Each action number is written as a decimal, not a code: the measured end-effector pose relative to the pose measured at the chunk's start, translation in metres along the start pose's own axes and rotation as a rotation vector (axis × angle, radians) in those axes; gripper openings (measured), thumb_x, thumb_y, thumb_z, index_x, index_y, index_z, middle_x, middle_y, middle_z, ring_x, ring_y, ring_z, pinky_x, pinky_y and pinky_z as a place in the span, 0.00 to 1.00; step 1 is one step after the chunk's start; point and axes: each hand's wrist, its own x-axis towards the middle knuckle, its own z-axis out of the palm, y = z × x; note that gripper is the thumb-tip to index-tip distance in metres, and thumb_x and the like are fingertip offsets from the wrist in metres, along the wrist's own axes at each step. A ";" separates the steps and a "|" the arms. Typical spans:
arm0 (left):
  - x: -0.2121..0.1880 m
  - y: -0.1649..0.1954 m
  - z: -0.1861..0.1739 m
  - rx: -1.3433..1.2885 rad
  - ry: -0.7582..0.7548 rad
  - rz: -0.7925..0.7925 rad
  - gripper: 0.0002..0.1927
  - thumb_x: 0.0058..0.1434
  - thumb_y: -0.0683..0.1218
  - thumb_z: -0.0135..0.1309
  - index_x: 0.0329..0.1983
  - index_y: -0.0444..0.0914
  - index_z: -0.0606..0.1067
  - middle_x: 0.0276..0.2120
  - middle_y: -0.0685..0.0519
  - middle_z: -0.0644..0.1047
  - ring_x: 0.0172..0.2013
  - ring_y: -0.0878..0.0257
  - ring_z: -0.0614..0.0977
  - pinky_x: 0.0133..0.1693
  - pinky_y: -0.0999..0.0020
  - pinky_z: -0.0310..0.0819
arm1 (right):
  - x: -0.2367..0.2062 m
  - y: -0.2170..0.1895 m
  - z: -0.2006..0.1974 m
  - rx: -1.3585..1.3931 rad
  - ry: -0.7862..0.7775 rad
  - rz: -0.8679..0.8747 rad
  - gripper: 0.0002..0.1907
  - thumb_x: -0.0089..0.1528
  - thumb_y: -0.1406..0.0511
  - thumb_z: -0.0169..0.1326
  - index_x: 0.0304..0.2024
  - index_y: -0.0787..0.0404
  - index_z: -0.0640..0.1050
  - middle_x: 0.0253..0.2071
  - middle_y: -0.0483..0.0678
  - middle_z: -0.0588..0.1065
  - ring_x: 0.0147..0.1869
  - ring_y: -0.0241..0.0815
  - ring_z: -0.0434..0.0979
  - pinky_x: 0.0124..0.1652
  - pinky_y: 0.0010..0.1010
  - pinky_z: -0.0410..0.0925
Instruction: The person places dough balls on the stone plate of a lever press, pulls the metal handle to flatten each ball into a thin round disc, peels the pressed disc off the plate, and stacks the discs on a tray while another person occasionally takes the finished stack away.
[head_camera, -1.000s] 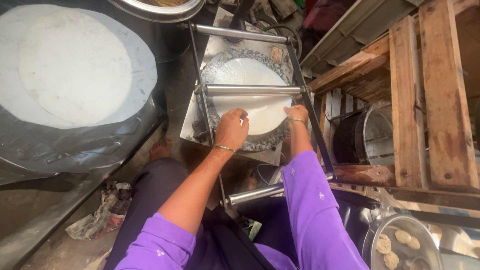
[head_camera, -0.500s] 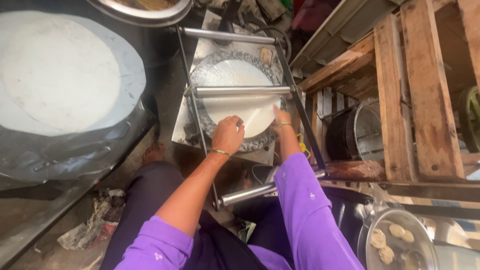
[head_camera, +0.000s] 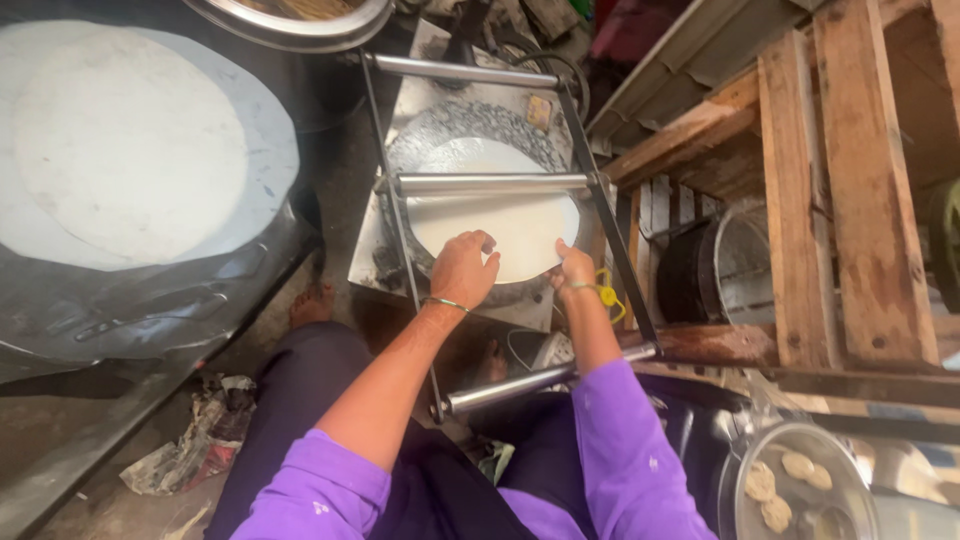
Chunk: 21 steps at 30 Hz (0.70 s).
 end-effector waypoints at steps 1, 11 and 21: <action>-0.004 0.003 0.001 0.017 -0.024 0.018 0.13 0.58 0.49 0.60 0.42 0.37 0.79 0.41 0.46 0.80 0.47 0.46 0.79 0.49 0.53 0.74 | -0.011 0.006 -0.010 -0.028 0.000 -0.051 0.14 0.68 0.61 0.55 0.49 0.67 0.77 0.40 0.53 0.80 0.36 0.47 0.80 0.29 0.36 0.70; -0.051 0.041 0.036 -0.023 -0.219 0.302 0.30 0.51 0.60 0.67 0.49 0.35 0.78 0.47 0.43 0.80 0.48 0.45 0.80 0.50 0.54 0.73 | -0.080 0.050 -0.059 -0.057 0.111 -0.465 0.17 0.73 0.60 0.59 0.41 0.70 0.75 0.32 0.49 0.70 0.30 0.39 0.67 0.26 0.32 0.61; -0.030 0.009 0.055 -0.611 -0.270 -0.184 0.20 0.68 0.53 0.54 0.50 0.33 0.83 0.33 0.46 0.83 0.34 0.61 0.83 0.37 0.66 0.78 | -0.115 0.016 -0.005 -0.088 -0.145 -0.210 0.22 0.64 0.55 0.56 0.52 0.66 0.75 0.48 0.52 0.76 0.51 0.47 0.79 0.41 0.38 0.79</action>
